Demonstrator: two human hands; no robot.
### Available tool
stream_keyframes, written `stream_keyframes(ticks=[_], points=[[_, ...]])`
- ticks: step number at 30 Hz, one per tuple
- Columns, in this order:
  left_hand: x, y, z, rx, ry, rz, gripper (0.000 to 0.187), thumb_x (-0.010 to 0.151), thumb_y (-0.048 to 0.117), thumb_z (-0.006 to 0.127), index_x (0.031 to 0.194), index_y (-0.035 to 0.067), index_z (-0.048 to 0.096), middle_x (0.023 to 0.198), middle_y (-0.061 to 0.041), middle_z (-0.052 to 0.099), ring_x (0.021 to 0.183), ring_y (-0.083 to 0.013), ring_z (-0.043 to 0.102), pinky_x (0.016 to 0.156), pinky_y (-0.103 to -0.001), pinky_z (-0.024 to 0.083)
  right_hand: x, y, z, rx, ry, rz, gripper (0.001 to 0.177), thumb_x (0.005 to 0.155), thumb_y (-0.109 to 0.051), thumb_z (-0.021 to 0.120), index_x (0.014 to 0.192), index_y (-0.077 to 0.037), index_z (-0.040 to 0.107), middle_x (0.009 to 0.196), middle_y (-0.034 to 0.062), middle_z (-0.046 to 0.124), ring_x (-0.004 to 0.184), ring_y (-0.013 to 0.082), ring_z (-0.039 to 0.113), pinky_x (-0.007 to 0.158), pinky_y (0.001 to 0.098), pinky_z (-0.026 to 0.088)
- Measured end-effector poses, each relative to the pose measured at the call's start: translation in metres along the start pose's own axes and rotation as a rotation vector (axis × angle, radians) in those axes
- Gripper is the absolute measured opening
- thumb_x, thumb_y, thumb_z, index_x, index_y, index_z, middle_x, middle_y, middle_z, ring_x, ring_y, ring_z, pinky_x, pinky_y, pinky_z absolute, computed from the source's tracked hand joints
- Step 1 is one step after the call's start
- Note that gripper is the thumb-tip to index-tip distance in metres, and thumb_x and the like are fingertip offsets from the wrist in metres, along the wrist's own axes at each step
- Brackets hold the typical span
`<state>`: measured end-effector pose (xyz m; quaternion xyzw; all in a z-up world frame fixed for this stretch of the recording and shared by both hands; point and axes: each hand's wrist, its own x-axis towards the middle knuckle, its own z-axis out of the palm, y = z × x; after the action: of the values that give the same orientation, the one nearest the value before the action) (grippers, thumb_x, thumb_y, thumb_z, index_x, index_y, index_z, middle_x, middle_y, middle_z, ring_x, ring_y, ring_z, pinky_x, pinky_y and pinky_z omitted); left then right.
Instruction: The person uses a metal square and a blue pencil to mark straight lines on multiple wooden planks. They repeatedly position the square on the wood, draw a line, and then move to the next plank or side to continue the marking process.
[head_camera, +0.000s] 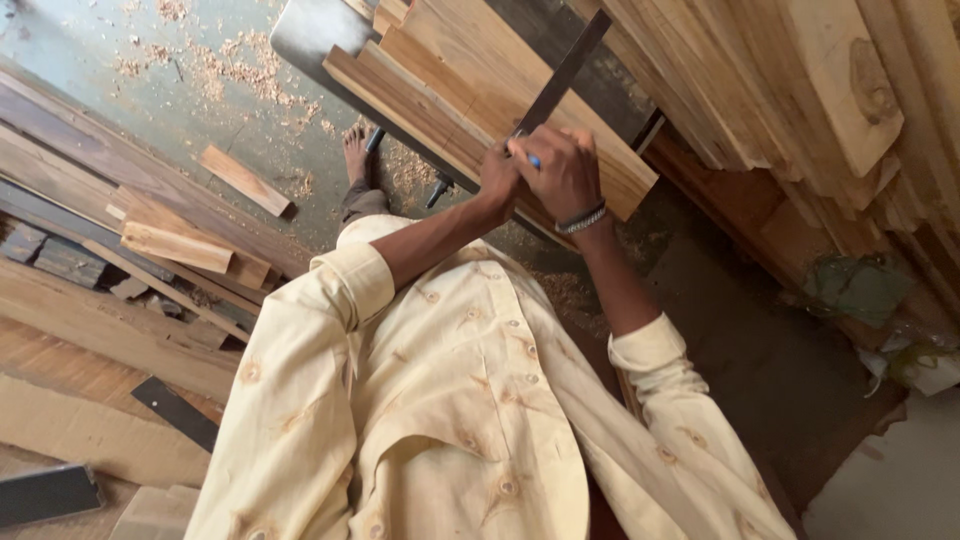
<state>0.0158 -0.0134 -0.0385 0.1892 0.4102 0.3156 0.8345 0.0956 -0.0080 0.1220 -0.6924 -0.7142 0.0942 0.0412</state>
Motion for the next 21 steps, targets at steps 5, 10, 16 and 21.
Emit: stream_keyframes(ticks=[5, 10, 16, 21], points=[[-0.008, 0.016, 0.008, -0.049, 0.081, -0.153, 0.035, 0.095, 0.019, 0.07, 0.12, -0.003, 0.058, 0.095, -0.014, 0.069, 0.077, -0.0253, 0.071, 0.061, -0.04, 0.068, -0.015, 0.039, -0.007, 0.49, 0.337, 0.009, 0.02, 0.117, -0.016, 0.061, 0.104, -0.012, 0.074, 0.101, 0.0069, 0.08, 0.115, 0.0284, 0.076, 0.105, 0.0476, 0.058], [-0.015, 0.031, 0.013, -0.073, 0.077, -0.174, 0.035, 0.095, 0.019, 0.07, 0.121, -0.001, 0.057, 0.098, -0.015, 0.07, 0.078, -0.0268, 0.073, 0.062, -0.038, 0.068, -0.047, 0.047, 0.01, 0.434, 0.135, 0.348, 0.028, 0.109, -0.019, 0.06, 0.136, -0.015, 0.059, 0.11, 0.0027, 0.075, 0.102, 0.0191, 0.074, 0.079, 0.0413, 0.058], [-0.019, 0.04, 0.011, -0.084, 0.1, -0.145, 0.036, 0.095, 0.018, 0.069, 0.122, -0.002, 0.055, 0.096, -0.019, 0.069, 0.073, -0.0287, 0.073, 0.055, -0.036, 0.065, -0.065, 0.027, 0.013, 0.274, 0.086, 0.15, 0.078, 0.077, -0.007, 0.089, 0.143, -0.008, 0.047, 0.113, 0.0083, 0.069, 0.106, 0.025, 0.066, 0.1, 0.0476, 0.049], [-0.018, 0.064, -0.002, -0.099, 0.112, -0.097, 0.038, 0.096, 0.02, 0.07, 0.12, -0.005, 0.057, 0.098, -0.02, 0.071, 0.076, -0.0304, 0.076, 0.058, -0.037, 0.068, -0.046, 0.024, 0.022, 0.381, 0.097, 0.153, 0.079, 0.079, -0.002, 0.089, 0.144, -0.009, 0.045, 0.116, 0.0079, 0.069, 0.109, 0.0249, 0.067, 0.097, 0.0415, 0.053]])
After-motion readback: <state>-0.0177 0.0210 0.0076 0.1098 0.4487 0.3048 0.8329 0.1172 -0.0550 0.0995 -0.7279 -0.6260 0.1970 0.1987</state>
